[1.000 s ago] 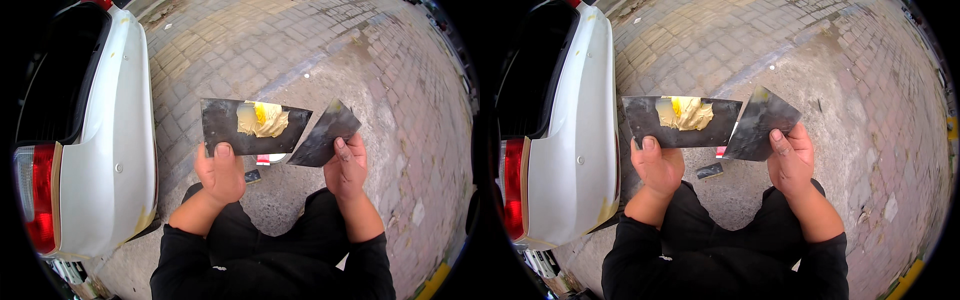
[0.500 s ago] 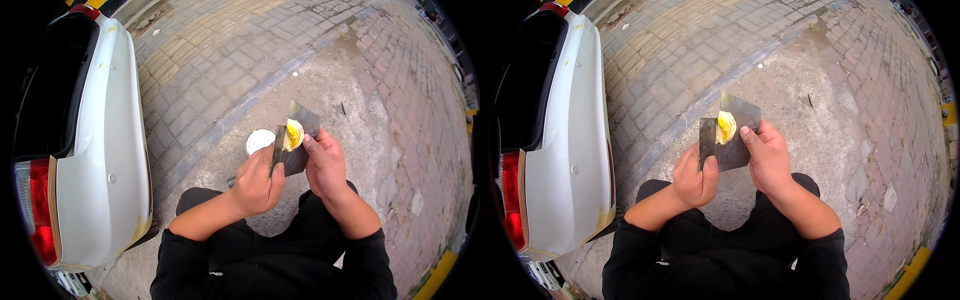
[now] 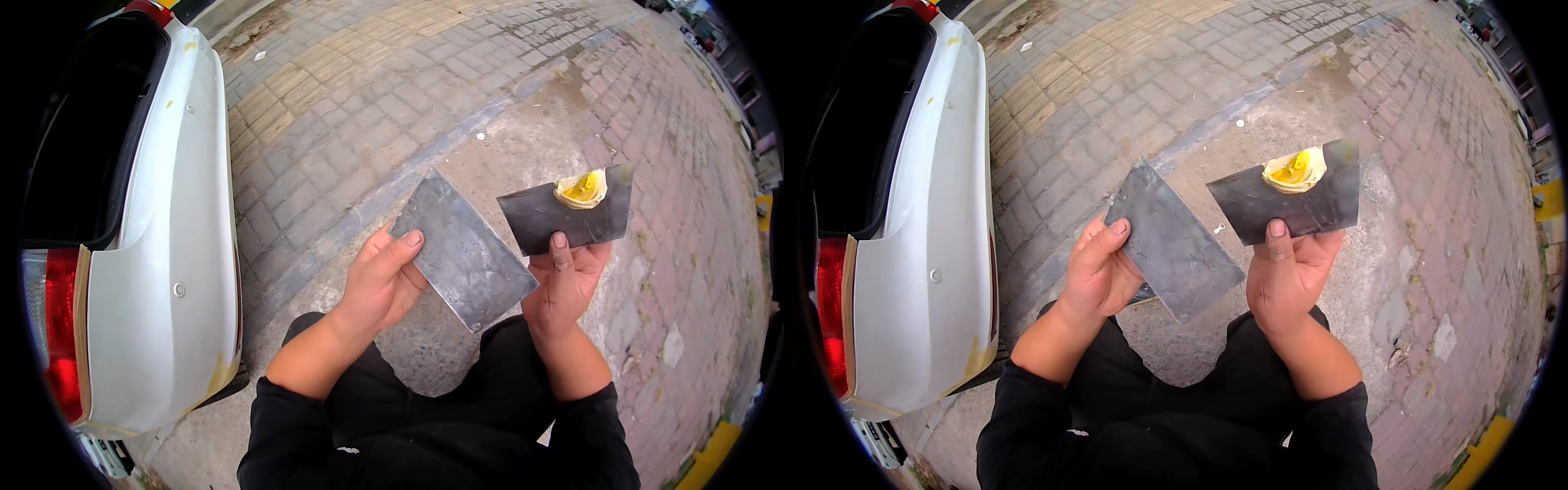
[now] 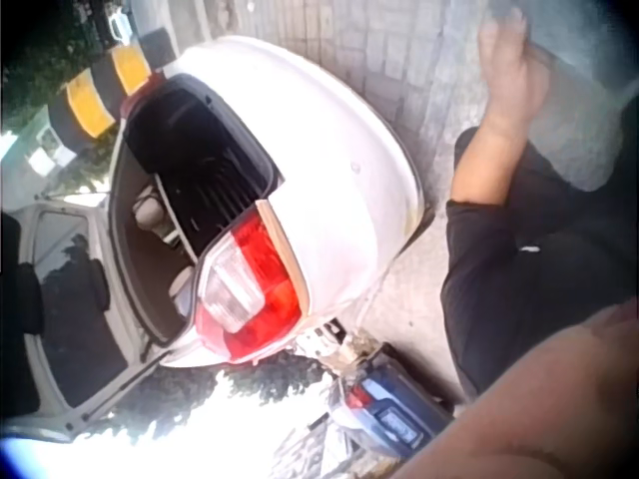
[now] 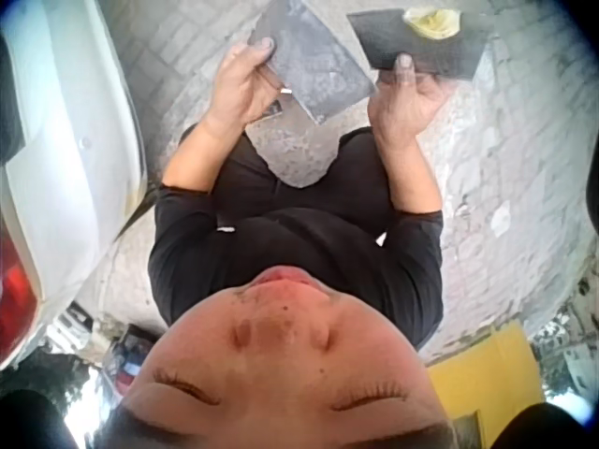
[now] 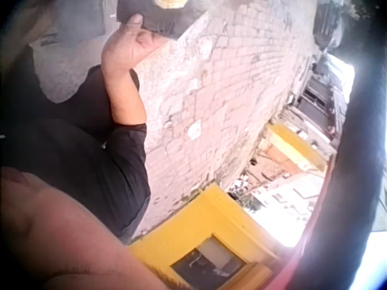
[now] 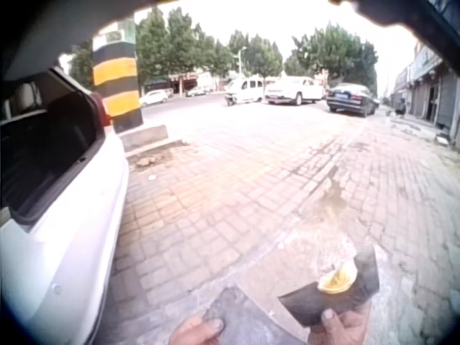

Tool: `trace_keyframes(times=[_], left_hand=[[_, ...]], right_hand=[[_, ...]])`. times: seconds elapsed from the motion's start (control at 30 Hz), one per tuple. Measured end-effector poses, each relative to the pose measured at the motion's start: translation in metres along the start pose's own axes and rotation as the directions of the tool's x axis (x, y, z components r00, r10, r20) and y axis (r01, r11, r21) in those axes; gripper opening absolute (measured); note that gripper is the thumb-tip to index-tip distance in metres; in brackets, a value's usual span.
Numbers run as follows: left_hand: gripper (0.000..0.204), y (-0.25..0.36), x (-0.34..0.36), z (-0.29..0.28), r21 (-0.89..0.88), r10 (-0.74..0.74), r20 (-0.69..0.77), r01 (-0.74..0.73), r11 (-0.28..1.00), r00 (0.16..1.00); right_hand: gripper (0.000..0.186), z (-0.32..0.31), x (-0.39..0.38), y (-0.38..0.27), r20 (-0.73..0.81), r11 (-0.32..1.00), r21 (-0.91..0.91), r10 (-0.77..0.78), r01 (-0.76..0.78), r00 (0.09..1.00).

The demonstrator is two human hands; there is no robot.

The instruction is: The person mixes a beige filler compound with a hardener on a metal mixing board using a putty knife. After thoroughly blending the materials, the person applies the mixture to a damaged area on the rear bumper of a white car.

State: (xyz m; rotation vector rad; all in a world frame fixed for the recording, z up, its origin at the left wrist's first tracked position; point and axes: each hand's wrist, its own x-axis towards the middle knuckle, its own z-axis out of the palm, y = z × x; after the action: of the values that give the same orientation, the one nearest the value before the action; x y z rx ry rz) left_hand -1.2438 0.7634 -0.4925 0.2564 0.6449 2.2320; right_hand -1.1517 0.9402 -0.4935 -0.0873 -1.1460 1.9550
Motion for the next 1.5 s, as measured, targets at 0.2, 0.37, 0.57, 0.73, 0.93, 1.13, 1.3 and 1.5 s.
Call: trace_keyframes(times=[0.2,0.37,0.57,0.73,0.93,1.13,1.3,1.5], left_hand=[[0.04,-0.011,-0.009,0.006,-0.025,-0.024,0.127,0.027,0.999,0.992],[0.044,-0.011,-0.021,0.021,-0.03,-0.015,0.113,0.019,0.999,0.993],[0.039,0.001,-0.027,0.017,-0.03,0.077,0.141,-0.073,0.997,0.987],[0.038,0.011,-0.018,-0.004,0.032,0.23,0.098,-0.234,0.972,0.968],[0.026,0.008,-0.024,-0.005,0.815,0.519,0.076,-0.353,0.46,0.852],[0.025,0.004,-0.021,0.001,0.911,0.592,0.141,-0.338,0.235,0.794],[0.023,0.001,-0.018,0.0,0.915,0.619,0.202,-0.371,0.157,0.759],[0.025,0.001,-0.018,0.001,0.927,0.597,0.23,-0.361,0.107,0.768]], right_hand=[[0.063,-0.019,-0.022,0.008,0.724,0.882,-0.407,0.154,0.236,0.672],[0.063,-0.042,-0.044,0.023,0.443,0.71,-0.283,0.693,-0.644,0.569],[0.054,-0.021,-0.025,0.029,0.56,0.865,-0.448,0.469,-0.226,0.684],[0.028,-0.022,0.003,0.023,0.305,0.811,-0.493,-0.179,0.316,0.935],[0.036,0.014,0.015,-0.002,0.749,0.358,-0.505,-0.269,0.785,0.605],[0.036,0.026,0.011,-0.001,0.837,0.305,-0.45,-0.183,0.839,0.515],[0.038,0.027,0.007,0.006,0.848,0.426,-0.46,-0.051,0.779,0.528],[0.039,0.027,0.009,0.006,0.832,0.423,-0.47,-0.081,0.774,0.549]])
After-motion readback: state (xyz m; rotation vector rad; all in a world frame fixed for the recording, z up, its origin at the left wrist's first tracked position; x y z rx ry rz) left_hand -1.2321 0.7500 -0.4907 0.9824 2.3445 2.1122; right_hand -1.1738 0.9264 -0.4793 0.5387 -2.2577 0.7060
